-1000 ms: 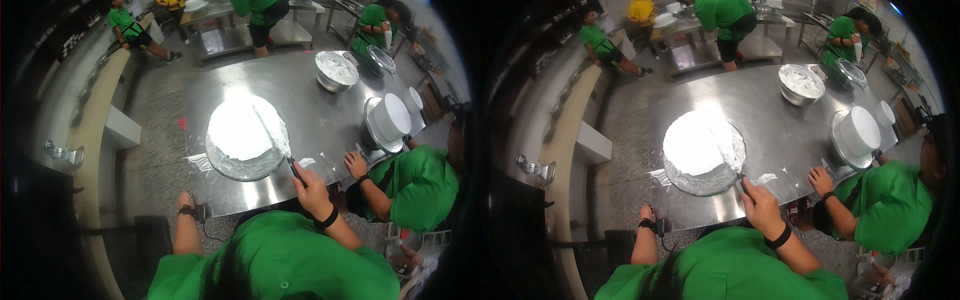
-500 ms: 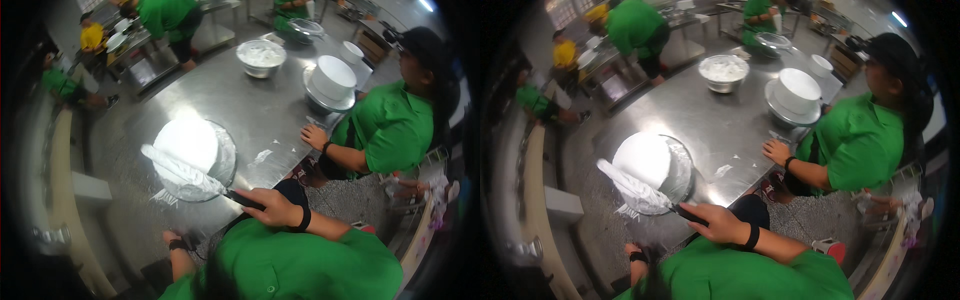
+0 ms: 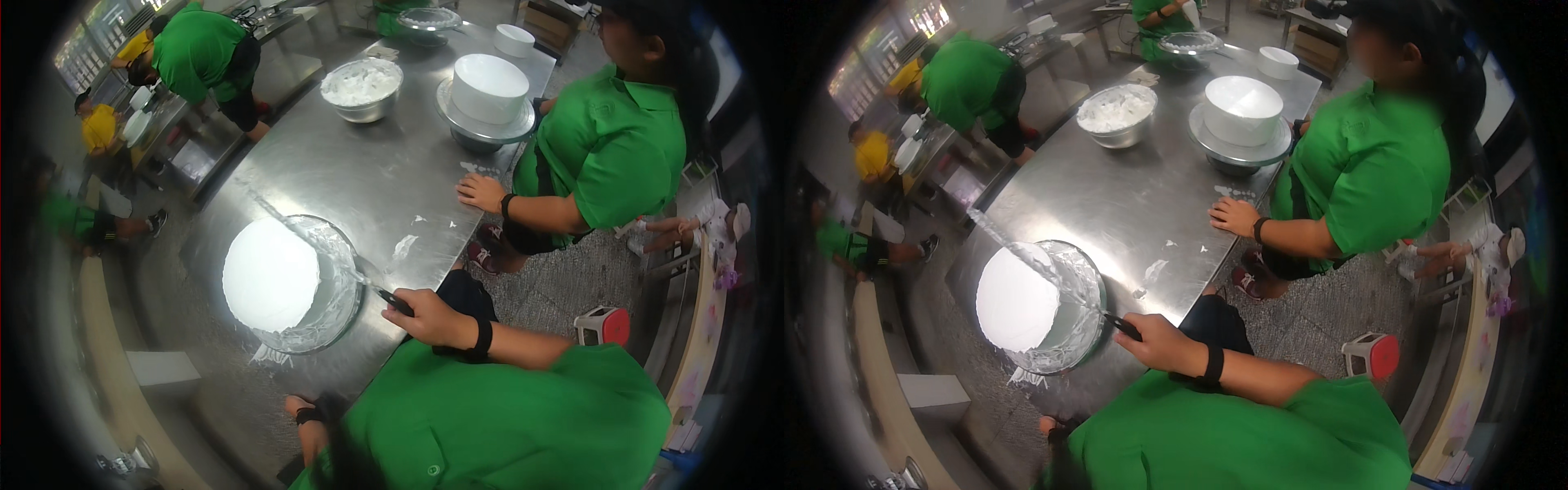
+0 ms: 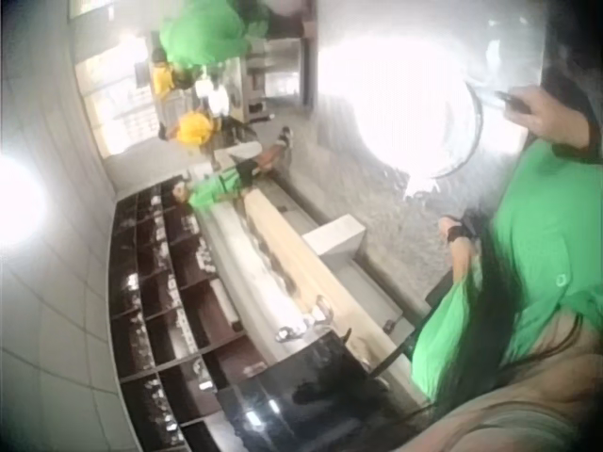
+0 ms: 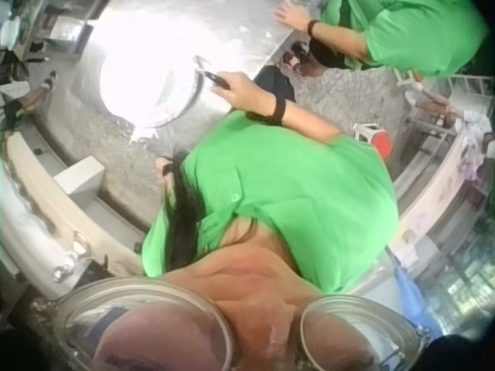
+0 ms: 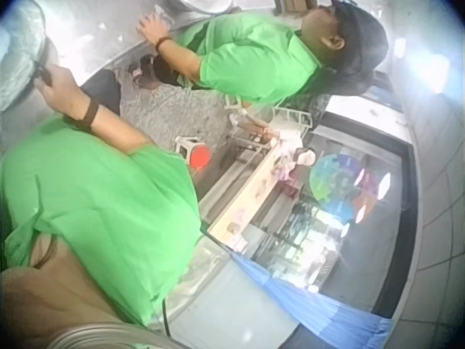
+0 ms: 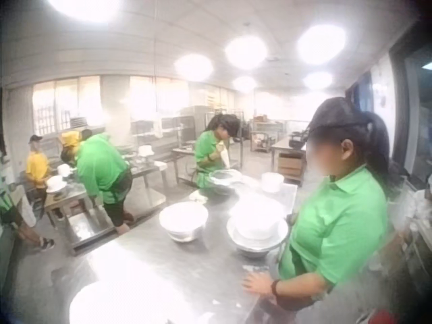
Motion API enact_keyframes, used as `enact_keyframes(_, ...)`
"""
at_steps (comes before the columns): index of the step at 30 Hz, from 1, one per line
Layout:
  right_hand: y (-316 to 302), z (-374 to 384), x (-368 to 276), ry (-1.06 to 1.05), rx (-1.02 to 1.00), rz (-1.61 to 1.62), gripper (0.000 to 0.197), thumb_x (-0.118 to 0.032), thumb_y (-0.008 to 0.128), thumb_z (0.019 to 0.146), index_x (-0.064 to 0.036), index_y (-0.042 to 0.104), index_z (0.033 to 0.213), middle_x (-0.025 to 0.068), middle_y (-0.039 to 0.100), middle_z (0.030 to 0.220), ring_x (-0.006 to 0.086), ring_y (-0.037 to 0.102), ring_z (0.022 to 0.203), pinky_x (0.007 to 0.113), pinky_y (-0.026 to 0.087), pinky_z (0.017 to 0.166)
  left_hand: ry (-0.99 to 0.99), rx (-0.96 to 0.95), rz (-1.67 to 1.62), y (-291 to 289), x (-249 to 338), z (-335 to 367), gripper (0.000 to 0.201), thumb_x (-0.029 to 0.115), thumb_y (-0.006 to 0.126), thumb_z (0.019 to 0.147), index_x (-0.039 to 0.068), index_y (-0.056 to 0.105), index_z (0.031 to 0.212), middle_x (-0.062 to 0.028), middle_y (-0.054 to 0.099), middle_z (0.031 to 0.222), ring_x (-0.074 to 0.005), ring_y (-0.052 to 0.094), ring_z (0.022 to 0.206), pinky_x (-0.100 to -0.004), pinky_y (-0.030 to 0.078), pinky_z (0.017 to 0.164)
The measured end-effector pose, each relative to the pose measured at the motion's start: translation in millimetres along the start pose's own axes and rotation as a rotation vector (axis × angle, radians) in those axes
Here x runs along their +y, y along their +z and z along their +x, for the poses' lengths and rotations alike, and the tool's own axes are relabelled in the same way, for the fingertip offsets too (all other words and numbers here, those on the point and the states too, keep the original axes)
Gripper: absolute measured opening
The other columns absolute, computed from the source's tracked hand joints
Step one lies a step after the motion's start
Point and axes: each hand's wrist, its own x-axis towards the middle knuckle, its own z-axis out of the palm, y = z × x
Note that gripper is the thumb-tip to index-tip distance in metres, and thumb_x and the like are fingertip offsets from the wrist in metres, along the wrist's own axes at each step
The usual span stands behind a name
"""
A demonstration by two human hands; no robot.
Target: Apply and smooth white frosting over a round cake using a spatula.
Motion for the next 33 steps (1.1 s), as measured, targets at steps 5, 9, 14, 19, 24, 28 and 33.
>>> enact_keyframes(5, 3, 15, -11, -0.037, -0.027, -0.061, 0.024, -0.022, 0.062, 0.087, 0.0008, 0.056, 0.083, 0.0176, 0.057, 0.063, 0.0320, 0.056, 0.057, 0.039, 0.042, 0.056, -0.122, 0.046, 0.089, 23, 15, -7, 0.035, 0.018, 0.044, 0.092, -0.007, 0.063, 0.107, -0.0179, 0.065, 0.106, -0.0272, 0.062, 0.090, -0.0368, 0.050, 0.081)
enact_keyframes(9, 6, 23, -17, -0.018, -0.061, -0.166, 0.022, -0.022, 0.063, 0.086, -0.0002, 0.059, 0.085, 0.0191, 0.060, 0.068, 0.0368, 0.061, 0.066, 0.042, 0.046, 0.061, -0.187, 0.078, 0.104, 23, 20, -10, 0.035, 0.017, 0.042, 0.092, -0.007, 0.062, 0.107, -0.0177, 0.066, 0.106, -0.0277, 0.063, 0.092, -0.0368, 0.050, 0.082)
enact_keyframes(14, -1, 27, -23, 0.032, -0.003, -0.272, 0.023, -0.023, 0.064, 0.085, -0.0017, 0.059, 0.094, 0.0176, 0.063, 0.073, 0.0346, 0.063, 0.068, 0.040, 0.048, 0.064, -0.304, 0.150, 0.114, 26, 19, -8, 0.035, 0.016, 0.041, 0.092, -0.007, 0.062, 0.107, -0.0175, 0.066, 0.107, -0.0283, 0.063, 0.094, -0.0368, 0.049, 0.083)
enact_keyframes(19, -6, 38, -36, 0.033, 0.036, -0.374, 0.036, -0.019, 0.067, 0.082, -0.0019, 0.057, 0.112, 0.0182, 0.065, 0.088, 0.0333, 0.063, 0.080, 0.038, 0.049, 0.073, -0.451, 0.285, 0.133, 30, 22, 20, 0.035, 0.015, 0.040, 0.093, -0.008, 0.062, 0.107, -0.0174, 0.066, 0.107, -0.0288, 0.063, 0.095, -0.0368, 0.049, 0.083)
enact_keyframes(24, 14, 49, -28, -0.056, 0.020, -0.333, 0.040, -0.016, 0.068, 0.081, -0.0013, 0.056, 0.116, 0.0185, 0.064, 0.089, 0.0324, 0.063, 0.080, 0.037, 0.049, 0.074, -0.252, 0.123, 0.013, 14, -6, 6, 0.039, 0.018, 0.039, 0.092, -0.010, 0.058, 0.112, -0.0216, 0.061, 0.112, -0.0337, 0.059, 0.097, -0.0420, 0.045, 0.088)
enact_keyframes(28, 18, 49, -17, 0.080, -0.075, -0.258, 0.043, -0.018, 0.069, 0.081, -0.0008, 0.052, 0.116, 0.0218, 0.063, 0.087, 0.0353, 0.063, 0.077, 0.039, 0.049, 0.071, -0.180, 0.051, 0.180, 43, 37, -97, 0.039, 0.017, 0.039, 0.089, -0.010, 0.059, 0.110, -0.0201, 0.062, 0.110, -0.0327, 0.059, 0.094, -0.0419, 0.045, 0.087)
enact_keyframes(33, 28, 57, -17, 0.417, -0.401, 0.536, 0.029, -0.015, 0.059, 0.092, 0.0008, 0.050, 0.113, 0.0068, 0.059, 0.078, 0.0144, 0.057, 0.057, 0.026, 0.046, 0.052, -0.097, 0.097, -0.041, 0, 14, -56, 0.041, 0.021, 0.041, 0.088, -0.009, 0.060, 0.108, -0.0214, 0.062, 0.114, -0.0306, 0.060, 0.098, -0.0422, 0.046, 0.082)
